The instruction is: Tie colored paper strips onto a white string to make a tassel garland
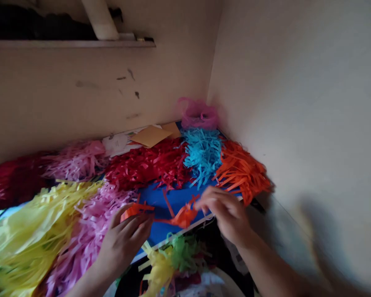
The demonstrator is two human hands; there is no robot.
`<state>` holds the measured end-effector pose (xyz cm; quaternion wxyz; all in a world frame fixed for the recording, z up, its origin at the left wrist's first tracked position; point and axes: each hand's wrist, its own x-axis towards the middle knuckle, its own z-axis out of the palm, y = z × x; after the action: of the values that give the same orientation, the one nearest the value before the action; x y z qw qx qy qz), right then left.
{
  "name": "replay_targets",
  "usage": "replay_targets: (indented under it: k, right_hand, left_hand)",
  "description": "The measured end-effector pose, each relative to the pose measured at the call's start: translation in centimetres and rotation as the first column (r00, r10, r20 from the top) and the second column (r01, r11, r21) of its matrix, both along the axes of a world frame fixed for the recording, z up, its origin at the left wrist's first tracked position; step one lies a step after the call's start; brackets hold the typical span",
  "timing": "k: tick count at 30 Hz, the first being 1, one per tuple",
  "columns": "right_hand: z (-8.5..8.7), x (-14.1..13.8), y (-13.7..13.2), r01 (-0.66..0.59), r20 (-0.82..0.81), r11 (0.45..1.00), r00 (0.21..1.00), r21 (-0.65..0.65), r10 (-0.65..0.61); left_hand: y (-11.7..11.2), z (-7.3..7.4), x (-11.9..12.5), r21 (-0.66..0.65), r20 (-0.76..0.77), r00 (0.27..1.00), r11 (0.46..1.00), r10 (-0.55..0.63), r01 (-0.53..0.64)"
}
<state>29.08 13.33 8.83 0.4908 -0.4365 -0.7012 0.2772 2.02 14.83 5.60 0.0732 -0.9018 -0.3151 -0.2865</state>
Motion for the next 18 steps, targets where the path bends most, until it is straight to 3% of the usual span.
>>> replay_targets:
  k: [2,4,5,7,9,11,12,14,15,18]
  right_hand:
    - [1.6,0.0,-1.5,-0.183,-0.116,0.976,0.979,-0.116,0.170]
    - [1.4,-1.3,-1.4,-0.235,-0.113,0.908,0.971,-0.347,0.209]
    - [0.8,-2.1,-0.9,-0.267,-0.127,0.843,0.964,-0.467,0.235]
    - [-0.9,-3.7,0.3,-0.389,-0.246,0.654,0.921,-0.649,0.303]
    - [-2.6,-4.7,1.2,-0.494,-0.381,0.476,0.868,-0.728,0.318]
    - [-3.7,-5.2,1.4,-0.545,-0.481,0.380,0.839,-0.747,0.257]
    - [-4.1,-5.3,1.2,-0.567,-0.524,0.361,0.824,-0.741,0.217]
    - [-4.5,-5.6,0.8,-0.602,-0.600,0.371,0.789,-0.707,0.136]
    - [-4.5,-5.7,0.6,-0.604,-0.619,0.410,0.777,-0.683,0.114]
    - [-4.5,-6.2,0.3,-0.516,-0.592,0.631,0.799,-0.580,0.108]
  left_hand:
    - [-1.2,2.2,-0.3,0.011,-0.012,0.992,0.992,-0.127,0.127]
    - [-2.0,3.5,0.3,0.013,-0.006,0.981,0.981,-0.192,0.192]
    - [-2.2,3.8,0.7,0.009,0.010,0.980,0.980,-0.200,0.200]
    - [-2.4,3.8,1.4,-0.009,0.047,0.981,0.982,-0.190,0.190]
    - [-2.4,3.4,1.7,-0.015,0.072,0.982,0.984,-0.176,0.178]
    - [-2.3,2.9,1.7,-0.006,0.089,0.983,0.986,-0.164,0.165]
    - [-2.3,2.8,1.5,-0.003,0.102,0.983,0.988,-0.154,0.155]
    - [-2.2,2.5,1.4,-0.026,0.147,0.981,0.991,-0.128,0.133]
    - [-2.1,2.4,1.4,-0.049,0.184,0.977,0.992,-0.104,0.115]
    - [-2.3,1.9,2.0,-0.170,0.325,0.945,0.985,0.035,0.022]
